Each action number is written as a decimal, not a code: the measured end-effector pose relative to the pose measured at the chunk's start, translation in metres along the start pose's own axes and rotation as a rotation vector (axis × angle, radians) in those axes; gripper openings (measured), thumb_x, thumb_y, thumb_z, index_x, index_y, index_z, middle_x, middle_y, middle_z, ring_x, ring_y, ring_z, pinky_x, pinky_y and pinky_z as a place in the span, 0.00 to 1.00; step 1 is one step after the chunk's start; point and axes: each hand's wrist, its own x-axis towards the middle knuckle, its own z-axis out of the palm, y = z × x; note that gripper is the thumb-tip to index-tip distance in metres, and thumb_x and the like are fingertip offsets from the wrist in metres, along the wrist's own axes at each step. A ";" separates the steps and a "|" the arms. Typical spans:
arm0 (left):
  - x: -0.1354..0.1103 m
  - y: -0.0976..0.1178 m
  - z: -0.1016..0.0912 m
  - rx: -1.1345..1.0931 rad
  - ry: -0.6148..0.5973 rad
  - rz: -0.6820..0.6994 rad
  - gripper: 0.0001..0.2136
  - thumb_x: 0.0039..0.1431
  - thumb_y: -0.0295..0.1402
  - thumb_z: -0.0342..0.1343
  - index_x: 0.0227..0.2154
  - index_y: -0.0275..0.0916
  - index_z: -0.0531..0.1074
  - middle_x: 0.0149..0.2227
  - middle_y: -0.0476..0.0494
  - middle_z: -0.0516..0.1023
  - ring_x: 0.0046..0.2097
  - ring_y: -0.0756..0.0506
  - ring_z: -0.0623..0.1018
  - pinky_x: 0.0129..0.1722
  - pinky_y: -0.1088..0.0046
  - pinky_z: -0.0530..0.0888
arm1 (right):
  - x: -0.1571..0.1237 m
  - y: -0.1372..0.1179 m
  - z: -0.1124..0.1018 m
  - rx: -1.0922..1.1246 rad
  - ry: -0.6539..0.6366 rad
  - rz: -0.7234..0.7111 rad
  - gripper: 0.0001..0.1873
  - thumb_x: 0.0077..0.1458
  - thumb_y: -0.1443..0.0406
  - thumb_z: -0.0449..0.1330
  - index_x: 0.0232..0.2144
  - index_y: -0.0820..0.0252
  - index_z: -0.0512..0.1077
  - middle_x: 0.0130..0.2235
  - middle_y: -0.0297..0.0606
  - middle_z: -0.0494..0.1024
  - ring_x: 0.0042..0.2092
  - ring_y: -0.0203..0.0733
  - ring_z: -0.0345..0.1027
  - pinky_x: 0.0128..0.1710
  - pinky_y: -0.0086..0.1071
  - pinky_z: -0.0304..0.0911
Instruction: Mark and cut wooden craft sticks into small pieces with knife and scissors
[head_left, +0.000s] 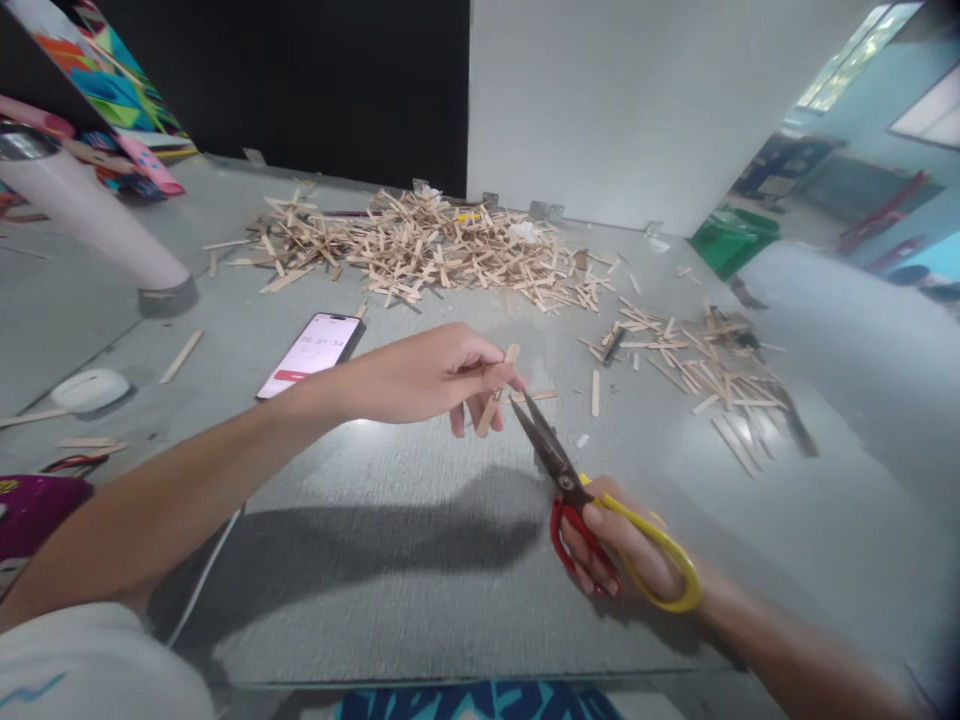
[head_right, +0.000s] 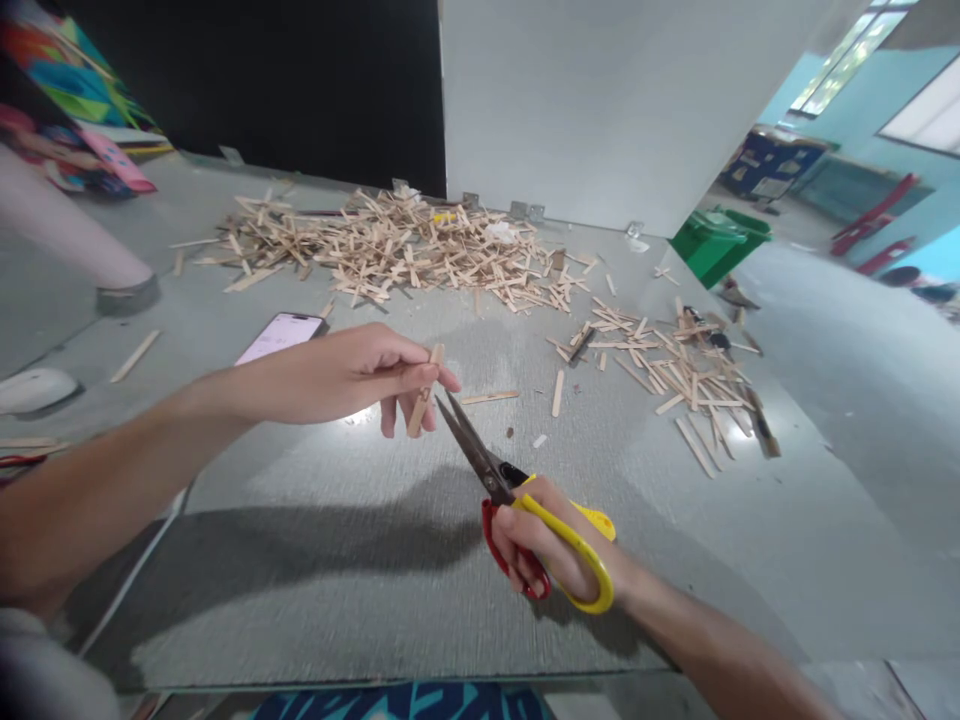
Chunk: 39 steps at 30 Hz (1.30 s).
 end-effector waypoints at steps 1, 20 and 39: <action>0.001 0.000 0.002 -0.002 0.015 -0.001 0.22 0.78 0.45 0.53 0.33 0.36 0.82 0.44 0.38 0.88 0.33 0.48 0.86 0.30 0.76 0.81 | 0.000 -0.001 0.001 -0.009 -0.006 0.002 0.38 0.67 0.35 0.53 0.19 0.56 0.68 0.15 0.30 0.64 0.18 0.36 0.62 0.18 0.29 0.58; 0.001 0.005 0.041 -0.202 0.315 0.026 0.20 0.77 0.44 0.54 0.34 0.33 0.79 0.57 0.32 0.83 0.45 0.42 0.88 0.37 0.72 0.88 | -0.004 -0.016 0.021 -0.098 0.236 0.139 0.35 0.66 0.38 0.56 0.18 0.56 0.63 0.15 0.29 0.65 0.15 0.29 0.55 0.16 0.25 0.53; 0.000 0.002 0.047 -0.093 0.357 0.068 0.22 0.79 0.44 0.51 0.34 0.34 0.78 0.52 0.34 0.85 0.44 0.43 0.87 0.37 0.71 0.88 | -0.003 -0.012 0.023 -0.278 0.304 0.026 0.28 0.69 0.48 0.60 0.22 0.57 0.63 0.18 0.29 0.65 0.20 0.31 0.57 0.19 0.26 0.52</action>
